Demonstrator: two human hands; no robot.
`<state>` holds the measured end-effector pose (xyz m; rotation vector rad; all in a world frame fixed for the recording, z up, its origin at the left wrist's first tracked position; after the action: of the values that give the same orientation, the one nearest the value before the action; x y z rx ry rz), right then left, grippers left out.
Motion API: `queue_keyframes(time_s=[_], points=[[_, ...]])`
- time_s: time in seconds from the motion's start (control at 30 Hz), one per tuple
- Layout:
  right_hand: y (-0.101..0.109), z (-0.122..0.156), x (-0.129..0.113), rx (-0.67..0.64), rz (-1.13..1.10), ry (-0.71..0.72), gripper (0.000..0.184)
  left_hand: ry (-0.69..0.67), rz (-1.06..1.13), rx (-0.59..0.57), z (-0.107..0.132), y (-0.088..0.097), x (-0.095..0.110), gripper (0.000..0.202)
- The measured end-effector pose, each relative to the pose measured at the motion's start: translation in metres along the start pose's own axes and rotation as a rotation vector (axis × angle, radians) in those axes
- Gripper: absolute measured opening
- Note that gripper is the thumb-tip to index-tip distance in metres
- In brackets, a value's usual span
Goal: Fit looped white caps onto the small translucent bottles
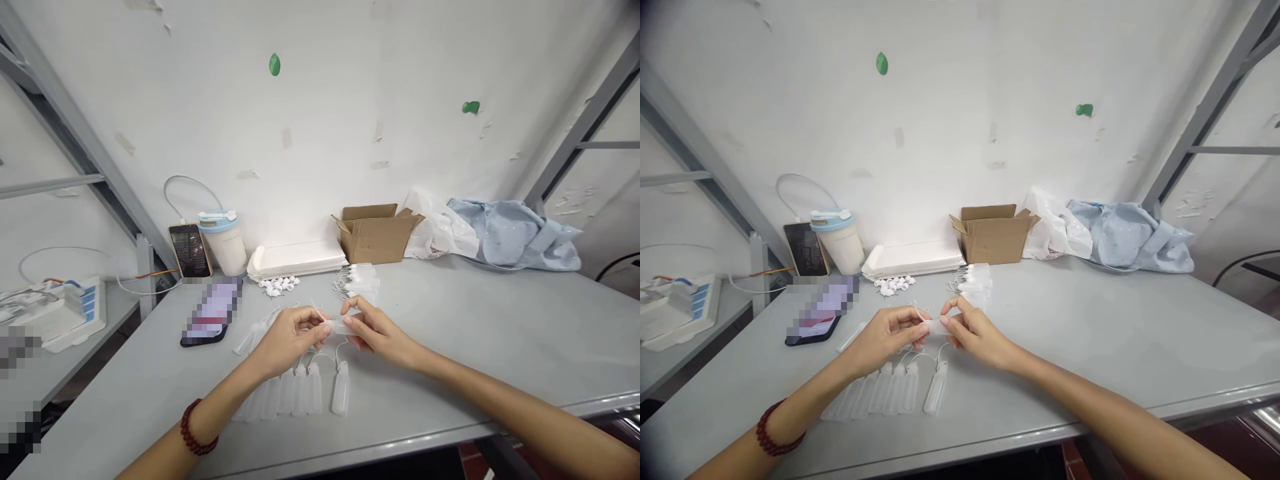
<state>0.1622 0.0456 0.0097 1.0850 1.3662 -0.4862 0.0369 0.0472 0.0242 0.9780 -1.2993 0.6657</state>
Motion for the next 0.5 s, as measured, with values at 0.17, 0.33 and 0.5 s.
queue_keyframes(time_s=[0.17,0.33,0.5], points=[[0.004,0.000,-0.007,0.067,0.276,0.124,0.025,0.045,0.072,0.033,-0.001,0.005,-0.001,0.023],[0.005,0.002,-0.014,0.100,0.405,0.194,0.027,0.071,0.096,0.031,-0.001,0.006,-0.004,0.024],[0.005,0.001,-0.013,0.084,0.435,0.200,0.030,0.006,0.009,0.053,0.000,0.005,0.000,0.021]])
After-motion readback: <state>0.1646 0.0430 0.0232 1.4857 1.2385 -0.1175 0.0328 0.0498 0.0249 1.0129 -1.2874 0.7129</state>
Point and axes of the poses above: each hand's wrist, its own z-axis away from the middle knuckle, its own y-axis out of the back of the hand, x = y × z, the point moved 7 cm from there along -z, towards the middle knuckle, and after that the axes turned 2 degrees about z, right-handed, at the moved point
